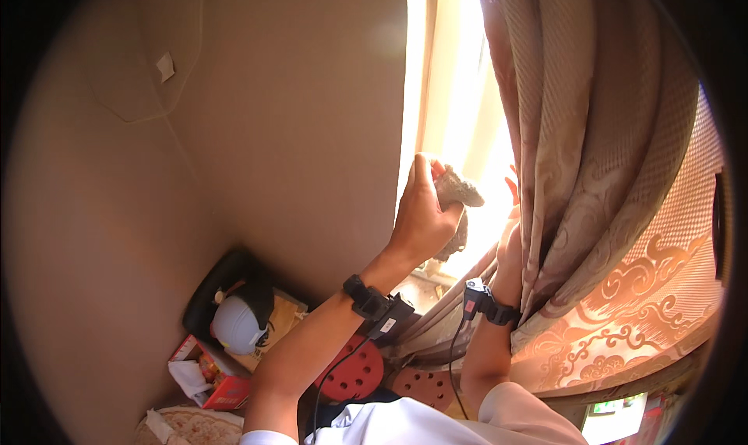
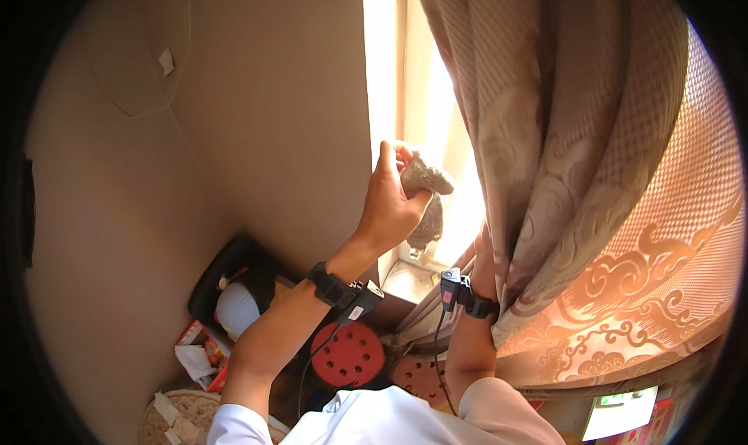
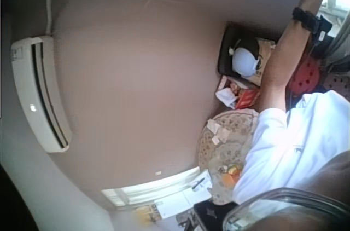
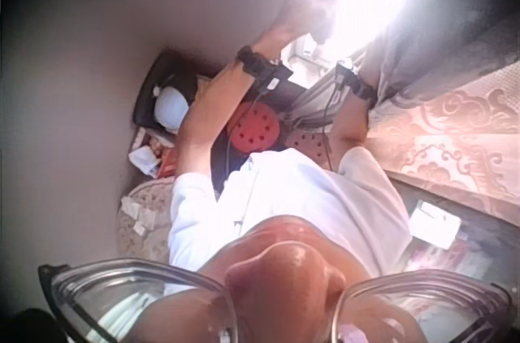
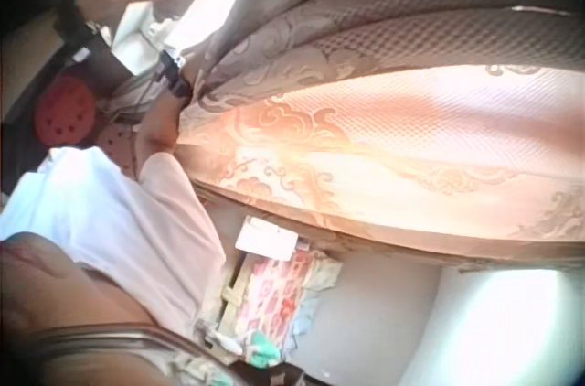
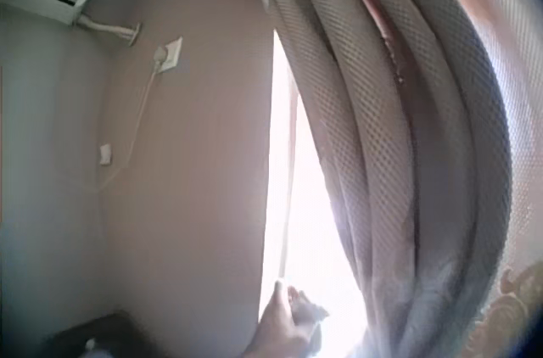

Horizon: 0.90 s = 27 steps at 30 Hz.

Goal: The person wipes the floor with a cloth, then folds the cloth on a small table. They continue wiping a round dining table and a window frame with the same cloth.

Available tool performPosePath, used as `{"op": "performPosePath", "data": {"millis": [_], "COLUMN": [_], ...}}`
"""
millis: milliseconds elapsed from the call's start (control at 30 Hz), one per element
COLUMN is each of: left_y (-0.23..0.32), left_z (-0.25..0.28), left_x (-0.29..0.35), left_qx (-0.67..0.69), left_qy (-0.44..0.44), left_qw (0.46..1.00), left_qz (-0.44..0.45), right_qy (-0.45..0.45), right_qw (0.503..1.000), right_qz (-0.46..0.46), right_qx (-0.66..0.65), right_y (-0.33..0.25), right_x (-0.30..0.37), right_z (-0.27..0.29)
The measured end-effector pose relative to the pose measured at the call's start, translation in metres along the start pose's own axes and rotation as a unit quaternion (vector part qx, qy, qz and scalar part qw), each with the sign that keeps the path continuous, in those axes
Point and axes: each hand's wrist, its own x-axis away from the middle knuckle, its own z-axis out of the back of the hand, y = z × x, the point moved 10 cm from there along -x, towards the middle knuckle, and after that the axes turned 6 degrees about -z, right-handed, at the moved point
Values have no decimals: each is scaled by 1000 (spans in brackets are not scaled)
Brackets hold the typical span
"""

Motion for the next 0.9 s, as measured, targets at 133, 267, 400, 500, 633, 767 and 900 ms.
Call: {"op": "performPosePath", "data": {"millis": [133, 267, 400, 500, 633, 767, 900], "left_y": [15, 43, 43, 37, 30, 35, 68], "left_z": [-4, -8, -2, 10, 1, 2, 9], "left_x": [-29, -43, -58, -66, -75, -94, -111], "left_qx": [69, 110, 66, 12, 80, 178, 143], "left_qy": [-71, -109, -74, -45, -49, -64, -35], "left_qw": [995, 988, 995, 999, 996, 982, 986], "left_qz": [16, -7, -5, 5, 13, 15, -82], "right_qy": [-19, -34, -52, -70, -169, -414, -499], "right_qw": [998, 992, 979, 968, 888, 844, 812], "right_qz": [63, 124, 195, 242, 227, 101, -23], "right_qx": [0, 5, 20, 19, 361, 327, 304], "right_y": [-27, -57, -92, -119, -174, -134, -117], "right_x": [-17, -26, -33, -39, -32, -17, -6], "right_z": [-40, -67, -103, -137, -195, -222, -226]}}
